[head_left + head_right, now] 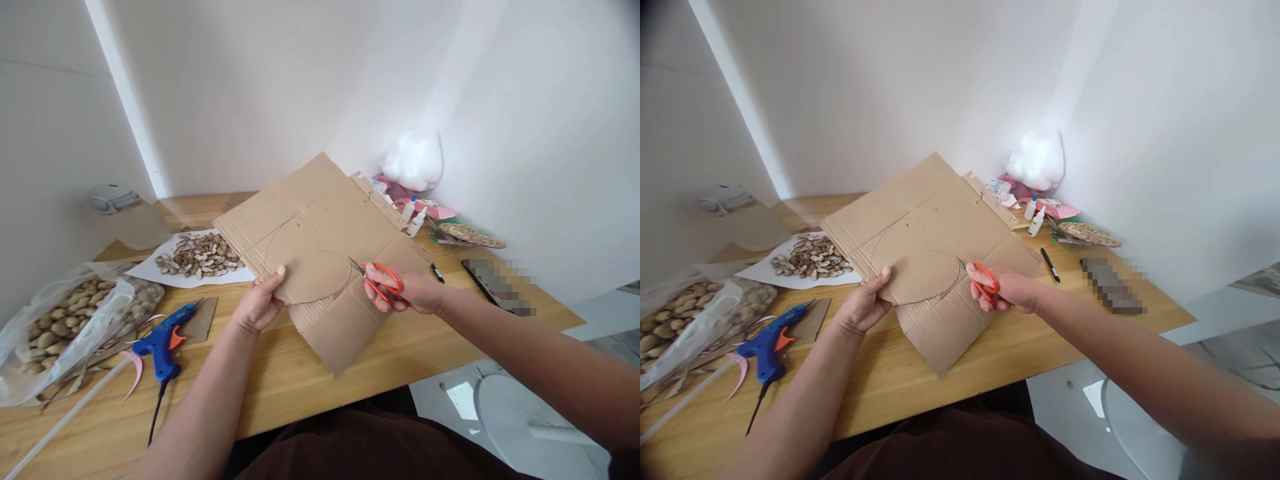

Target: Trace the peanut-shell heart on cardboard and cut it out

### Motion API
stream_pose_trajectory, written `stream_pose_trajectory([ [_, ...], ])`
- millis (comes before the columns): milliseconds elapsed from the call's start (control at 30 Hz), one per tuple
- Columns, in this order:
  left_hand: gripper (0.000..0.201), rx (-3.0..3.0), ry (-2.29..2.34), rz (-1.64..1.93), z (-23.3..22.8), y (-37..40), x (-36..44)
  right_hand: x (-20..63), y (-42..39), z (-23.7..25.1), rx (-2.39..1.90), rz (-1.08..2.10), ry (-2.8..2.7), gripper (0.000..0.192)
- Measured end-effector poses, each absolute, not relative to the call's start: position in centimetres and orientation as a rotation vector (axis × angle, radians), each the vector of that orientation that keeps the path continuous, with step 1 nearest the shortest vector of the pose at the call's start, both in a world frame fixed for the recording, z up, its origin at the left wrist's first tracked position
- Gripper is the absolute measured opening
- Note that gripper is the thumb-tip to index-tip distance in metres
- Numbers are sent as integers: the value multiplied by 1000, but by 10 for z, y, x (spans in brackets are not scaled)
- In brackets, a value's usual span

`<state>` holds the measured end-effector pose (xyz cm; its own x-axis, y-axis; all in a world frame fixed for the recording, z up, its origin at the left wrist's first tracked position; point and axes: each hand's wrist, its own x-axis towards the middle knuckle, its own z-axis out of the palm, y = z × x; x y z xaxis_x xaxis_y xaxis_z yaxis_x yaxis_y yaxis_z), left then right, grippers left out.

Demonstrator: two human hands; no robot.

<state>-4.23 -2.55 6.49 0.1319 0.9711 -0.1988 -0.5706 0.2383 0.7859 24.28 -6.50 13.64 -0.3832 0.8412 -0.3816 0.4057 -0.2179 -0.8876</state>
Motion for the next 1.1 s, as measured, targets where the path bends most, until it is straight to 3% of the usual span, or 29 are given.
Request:
stream_pose_trajectory([
  [267, 57, 670, 595, 1043, 71, -30, -46, 222, -66, 78, -1314, 1705, -1414, 64],
  [433, 41, 722, 695, 1081, 57, -33, -26, 210, -63, 54, -1317, 1733, -1210, 64],
  [767, 34, 617, 970, 1203, 37, -42, 30, 197, -64, 50, -1226, 1785, -1138, 65],
  [933, 21, 543, 1086, 1229, 45, -31, 39, 197, -73, 49, -1122, 1837, -1017, 64],
  [1100, 25, 513, 1068, 1241, 57, -27, 29, 203, -88, 51, -1102, 1903, -950, 63],
])
